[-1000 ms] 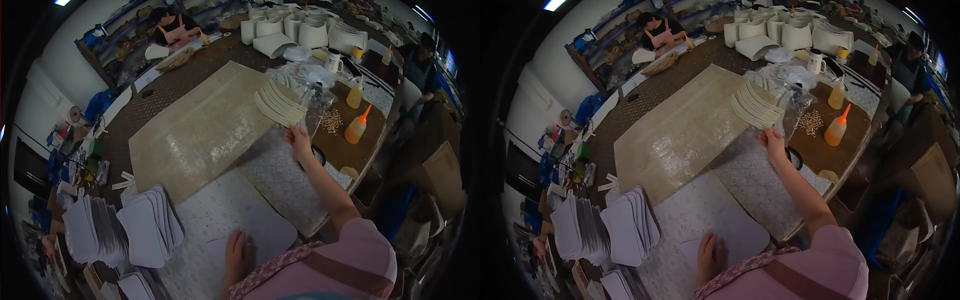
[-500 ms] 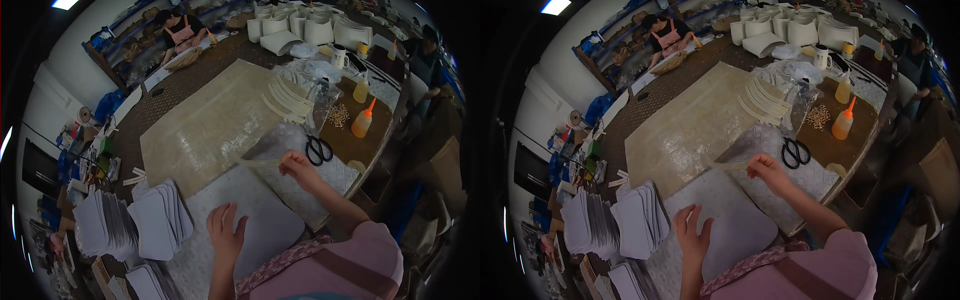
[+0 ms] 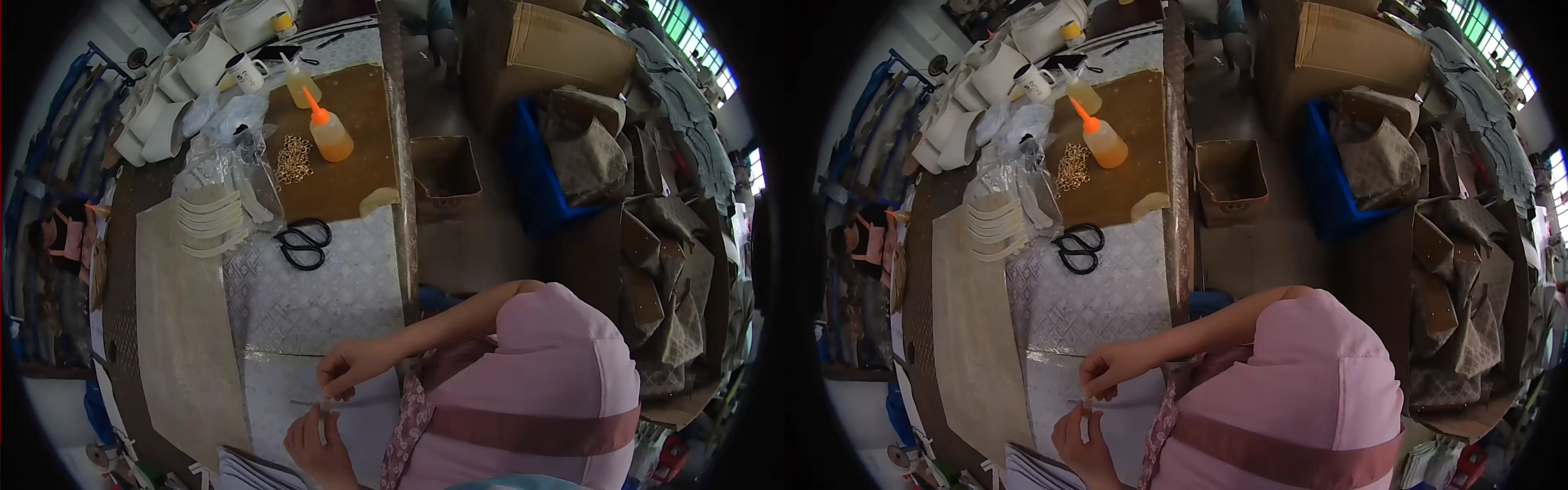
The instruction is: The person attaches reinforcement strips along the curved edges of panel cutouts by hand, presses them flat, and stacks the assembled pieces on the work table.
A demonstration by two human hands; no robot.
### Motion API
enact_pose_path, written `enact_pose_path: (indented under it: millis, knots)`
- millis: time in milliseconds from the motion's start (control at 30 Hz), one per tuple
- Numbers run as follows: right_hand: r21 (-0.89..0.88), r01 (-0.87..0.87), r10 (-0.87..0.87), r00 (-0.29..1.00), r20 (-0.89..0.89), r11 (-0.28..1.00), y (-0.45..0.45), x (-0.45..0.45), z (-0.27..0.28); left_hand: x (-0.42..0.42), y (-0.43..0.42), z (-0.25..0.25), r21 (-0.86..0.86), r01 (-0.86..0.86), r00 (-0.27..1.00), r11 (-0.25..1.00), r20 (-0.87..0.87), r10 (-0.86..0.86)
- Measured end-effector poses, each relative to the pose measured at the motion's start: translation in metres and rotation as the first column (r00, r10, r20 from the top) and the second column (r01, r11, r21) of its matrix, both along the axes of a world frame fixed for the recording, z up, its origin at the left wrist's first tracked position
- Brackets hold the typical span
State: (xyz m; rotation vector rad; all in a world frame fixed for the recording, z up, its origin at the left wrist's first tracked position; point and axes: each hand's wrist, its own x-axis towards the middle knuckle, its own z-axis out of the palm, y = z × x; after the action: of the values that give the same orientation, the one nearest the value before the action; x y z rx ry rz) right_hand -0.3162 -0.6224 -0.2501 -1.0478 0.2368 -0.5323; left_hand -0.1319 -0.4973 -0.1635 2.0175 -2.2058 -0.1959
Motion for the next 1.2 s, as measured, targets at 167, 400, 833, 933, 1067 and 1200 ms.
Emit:
enact_pose_path:
  millis: [167,400,833,933,1067,1200]
  knots:
    - [-0.068,0.478,-0.479,0.878,0.01,0.876,-0.035,-0.043,-0.016,0.009,0.007,-0.008,-0.033,-0.008,0.999,0.999,-0.036,0.007]
    - [-0.416,0.836,-0.903,-0.423,-0.076,-0.357,-0.118,-0.343,-0.125,0.011,0.018,-0.034,-0.197,-0.072,0.987,0.978,-0.154,0.041]
    - [-0.829,0.392,0.086,-0.884,-0.46,-0.399,0.201,-0.566,-0.164,-0.019,0.016,-0.081,-0.473,-0.196,0.934,0.859,-0.357,0.016]
    - [-0.86,0.425,0.228,-0.841,-0.49,-0.282,0.245,-0.557,-0.164,-0.017,0.012,-0.084,-0.497,-0.196,0.928,0.845,-0.372,-0.003]
    - [-0.848,0.475,0.278,-0.803,-0.526,-0.233,0.27,-0.551,-0.167,-0.016,0.013,-0.088,-0.515,-0.221,0.919,0.828,-0.395,0.0]
    - [-0.821,0.446,0.185,-0.828,-0.53,-0.356,0.251,-0.56,-0.165,-0.012,0.014,-0.09,-0.536,-0.23,0.913,0.813,-0.407,-0.01]
